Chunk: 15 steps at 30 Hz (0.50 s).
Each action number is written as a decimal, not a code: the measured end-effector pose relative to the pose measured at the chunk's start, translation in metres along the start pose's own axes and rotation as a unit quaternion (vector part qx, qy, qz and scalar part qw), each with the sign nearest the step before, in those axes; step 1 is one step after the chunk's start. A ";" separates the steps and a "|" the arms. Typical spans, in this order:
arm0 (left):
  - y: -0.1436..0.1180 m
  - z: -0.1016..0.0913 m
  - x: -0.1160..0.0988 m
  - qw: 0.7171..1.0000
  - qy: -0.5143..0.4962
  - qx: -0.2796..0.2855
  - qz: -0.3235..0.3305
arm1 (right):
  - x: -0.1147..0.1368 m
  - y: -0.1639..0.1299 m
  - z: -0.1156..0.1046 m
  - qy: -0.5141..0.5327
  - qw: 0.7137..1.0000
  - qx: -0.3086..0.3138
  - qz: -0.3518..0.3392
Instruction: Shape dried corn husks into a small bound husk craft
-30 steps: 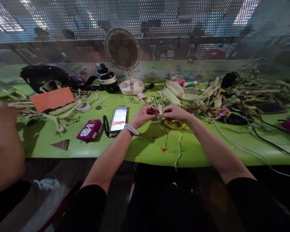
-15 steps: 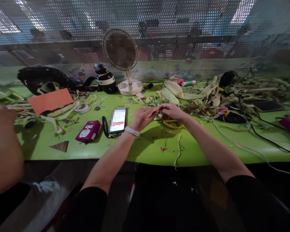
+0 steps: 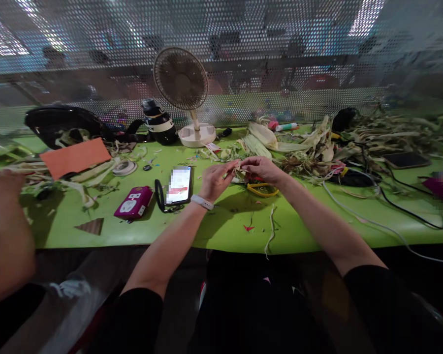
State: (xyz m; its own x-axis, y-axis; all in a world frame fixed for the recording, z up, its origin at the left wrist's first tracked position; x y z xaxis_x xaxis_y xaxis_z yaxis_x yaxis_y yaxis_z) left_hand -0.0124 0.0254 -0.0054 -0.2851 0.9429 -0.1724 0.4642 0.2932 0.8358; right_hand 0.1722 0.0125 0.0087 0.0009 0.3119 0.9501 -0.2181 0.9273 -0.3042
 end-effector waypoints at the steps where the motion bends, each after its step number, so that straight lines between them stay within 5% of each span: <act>1: 0.000 0.000 0.000 1.000 -0.003 -0.001 -0.005 | 0.001 0.000 0.000 0.003 1.000 -0.004 -0.004; 15: 0.001 -0.001 -0.001 1.000 -0.011 0.003 -0.007 | 0.005 -0.004 0.002 -0.032 0.999 -0.012 -0.012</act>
State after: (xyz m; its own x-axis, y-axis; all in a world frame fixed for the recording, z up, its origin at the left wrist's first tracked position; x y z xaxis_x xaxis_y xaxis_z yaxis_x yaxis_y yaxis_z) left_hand -0.0120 0.0247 -0.0040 -0.2720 0.9423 -0.1953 0.4649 0.3063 0.8307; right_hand 0.1713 0.0104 0.0151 -0.0569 0.2762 0.9594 -0.1959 0.9392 -0.2820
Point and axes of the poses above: each hand's wrist, its own y-axis towards the middle knuckle, its own z-axis out of the palm, x = y × z, the point moved 2 cm from there along y, towards the middle knuckle, and after that the axes turned 15 degrees about z, right-handed, at the moved point
